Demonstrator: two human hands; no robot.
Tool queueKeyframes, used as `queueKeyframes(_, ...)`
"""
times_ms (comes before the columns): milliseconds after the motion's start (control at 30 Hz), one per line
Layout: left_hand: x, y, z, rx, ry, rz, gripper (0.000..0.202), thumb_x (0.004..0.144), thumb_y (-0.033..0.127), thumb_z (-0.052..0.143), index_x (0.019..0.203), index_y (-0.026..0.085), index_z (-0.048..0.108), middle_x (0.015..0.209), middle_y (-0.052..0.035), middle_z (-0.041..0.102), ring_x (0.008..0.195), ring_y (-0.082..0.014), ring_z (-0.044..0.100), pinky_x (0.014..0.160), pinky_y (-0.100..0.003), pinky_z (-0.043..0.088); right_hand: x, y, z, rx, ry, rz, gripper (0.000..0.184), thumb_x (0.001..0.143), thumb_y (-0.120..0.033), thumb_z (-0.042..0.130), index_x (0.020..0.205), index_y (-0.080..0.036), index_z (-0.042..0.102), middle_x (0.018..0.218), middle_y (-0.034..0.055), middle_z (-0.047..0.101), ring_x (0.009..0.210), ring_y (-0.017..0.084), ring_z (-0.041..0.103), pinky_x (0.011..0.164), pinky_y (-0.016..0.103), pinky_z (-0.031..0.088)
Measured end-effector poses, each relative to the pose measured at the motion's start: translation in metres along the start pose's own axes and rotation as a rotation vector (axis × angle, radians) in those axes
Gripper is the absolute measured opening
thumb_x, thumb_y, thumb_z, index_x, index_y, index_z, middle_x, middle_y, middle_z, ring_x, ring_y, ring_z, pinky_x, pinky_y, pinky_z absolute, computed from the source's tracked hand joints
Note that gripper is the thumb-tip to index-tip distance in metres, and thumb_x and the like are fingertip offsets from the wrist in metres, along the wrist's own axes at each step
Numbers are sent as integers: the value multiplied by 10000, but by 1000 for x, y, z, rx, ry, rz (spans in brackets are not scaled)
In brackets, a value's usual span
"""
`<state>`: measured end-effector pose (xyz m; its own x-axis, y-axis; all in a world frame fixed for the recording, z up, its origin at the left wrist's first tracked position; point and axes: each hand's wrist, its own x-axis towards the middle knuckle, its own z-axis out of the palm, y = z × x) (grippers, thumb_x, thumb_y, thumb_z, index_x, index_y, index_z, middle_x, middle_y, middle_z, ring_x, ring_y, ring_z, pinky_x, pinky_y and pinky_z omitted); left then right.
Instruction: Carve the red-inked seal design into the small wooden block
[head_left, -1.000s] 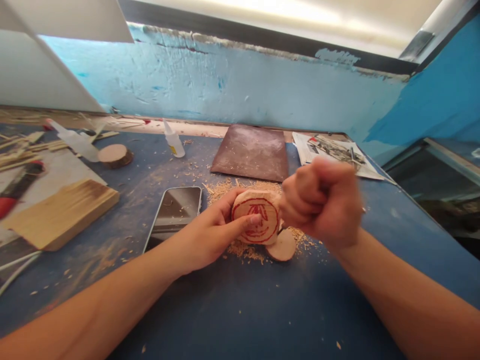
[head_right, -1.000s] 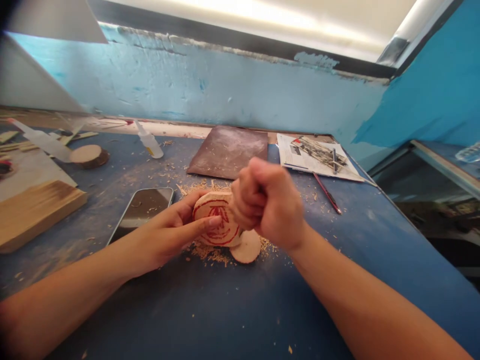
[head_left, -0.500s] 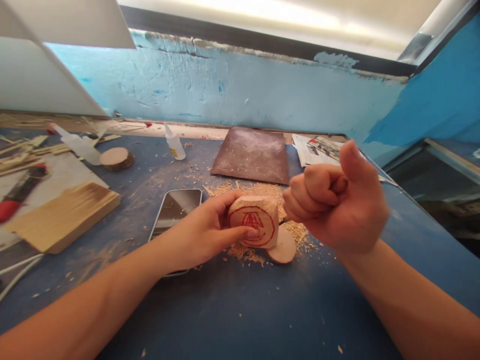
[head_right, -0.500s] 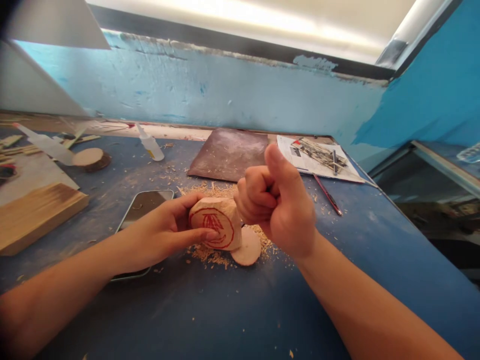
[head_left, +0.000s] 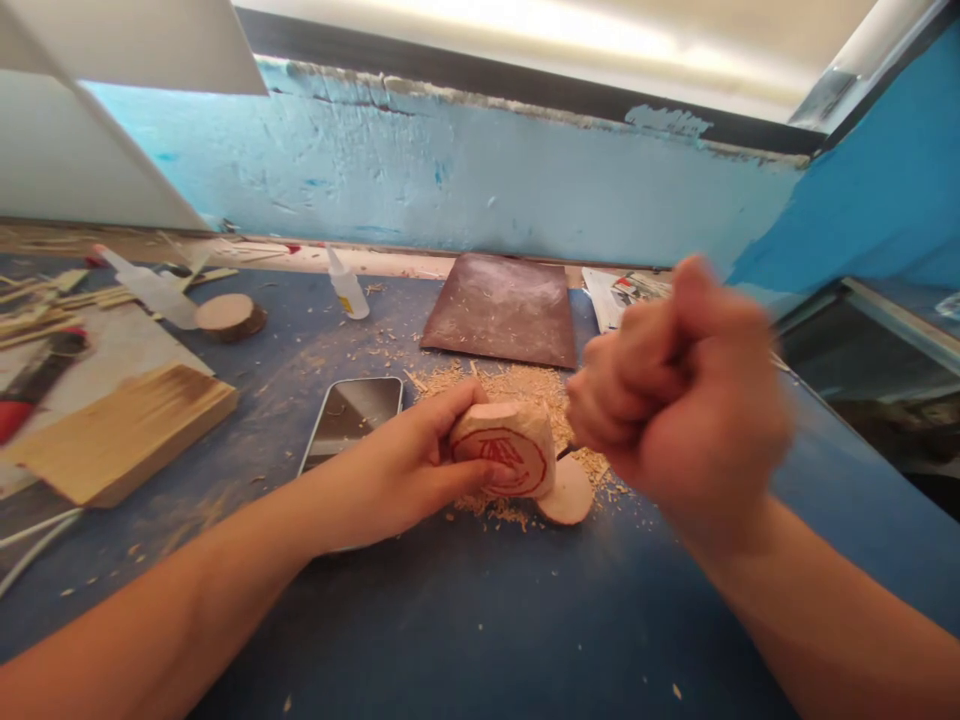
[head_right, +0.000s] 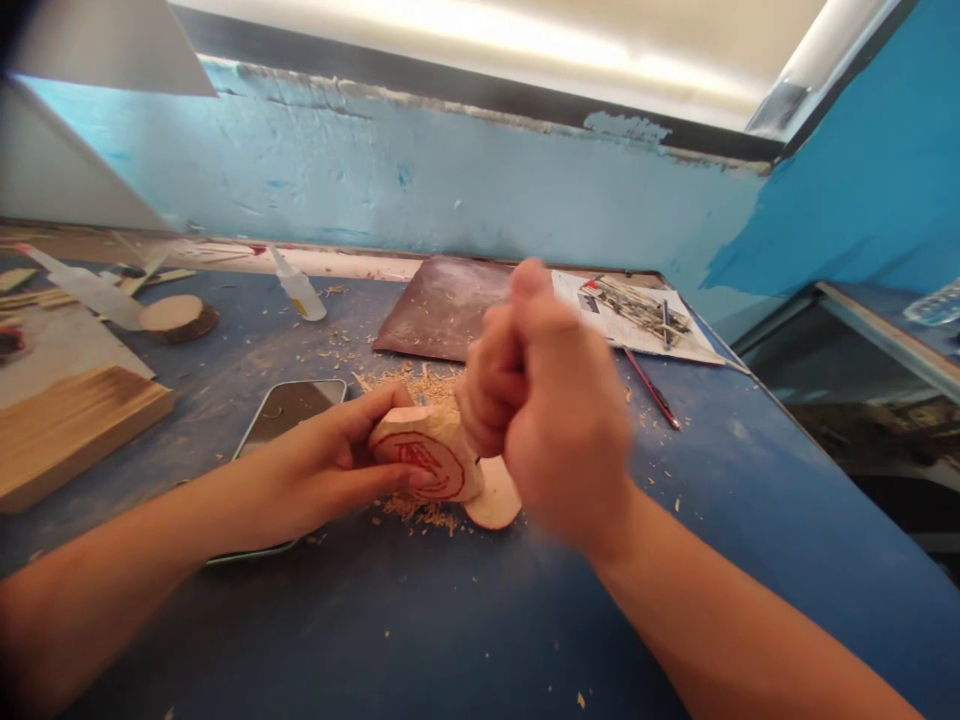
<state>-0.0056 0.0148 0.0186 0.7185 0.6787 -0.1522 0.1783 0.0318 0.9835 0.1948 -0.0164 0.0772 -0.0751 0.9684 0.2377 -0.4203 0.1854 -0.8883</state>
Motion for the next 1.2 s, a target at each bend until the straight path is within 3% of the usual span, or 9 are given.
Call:
queueKeyframes(100, 0, 1, -2, 43, 13, 11, 295, 947, 363, 723, 1139, 209, 560, 1017, -40, 715, 915, -226, 708, 735, -310, 558, -3, 3, 2, -76, -20, 80, 583, 1018, -463, 538, 515, -202, 400, 488, -59, 249, 410, 79, 235, 380, 239, 209)
queueKeyframes(233, 1, 4, -2, 71, 2, 13, 271, 916, 300, 750, 1132, 195, 626, 989, -36, 737, 882, -219, 705, 738, -307, 557, 1, -5, 8, 34, 38, -36, 590, 987, -377, 550, 501, -202, 265, 480, -66, 165, 384, 63, 168, 360, 229, 175)
queueKeyframes(467, 4, 8, -3, 44, -89, -53, 215, 896, 334, 757, 1026, 164, 736, 928, -54, 784, 861, -247, 720, 745, -332, 564, 6, -10, 7, 16, 7, -13, 565, 995, -358, 496, 510, -210, 247, 474, -67, 141, 373, 67, 143, 347, 223, 173)
queueKeyframes(667, 4, 6, -4, 73, -95, -66, 259, 893, 369, 765, 1035, 153, 753, 933, -70, 795, 867, -261, 728, 750, -341, 570, 8, -14, 7, 12, -10, 25, 566, 966, -362, 541, 510, -208, 243, 469, -64, 139, 371, 66, 135, 336, 230, 149)
queueKeyframes(833, 4, 4, -4, 62, -93, -60, 231, 895, 350, 767, 1025, 160, 746, 911, -53, 787, 836, -235, 715, 728, -316, 554, 9, -17, 7, 0, 25, 2, 561, 1009, -356, 469, 513, -208, 253, 478, -60, 149, 382, 71, 147, 344, 234, 167)
queueKeyframes(1033, 3, 4, -5, 39, -95, -77, 255, 887, 355, 772, 1051, 163, 744, 991, -77, 806, 919, -282, 740, 778, -357, 577, 10, -13, 5, 27, 6, -2, 574, 975, -350, 557, 517, -208, 241, 485, -69, 141, 381, 61, 138, 351, 224, 157)
queueKeyframes(1200, 4, 4, -4, 46, -95, -65, 250, 895, 347, 764, 1054, 156, 737, 985, -75, 803, 899, -267, 734, 781, -353, 572, 11, -11, 5, 34, 6, 13, 570, 966, -339, 562, 505, -210, 253, 479, -73, 147, 376, 59, 140, 346, 221, 155)
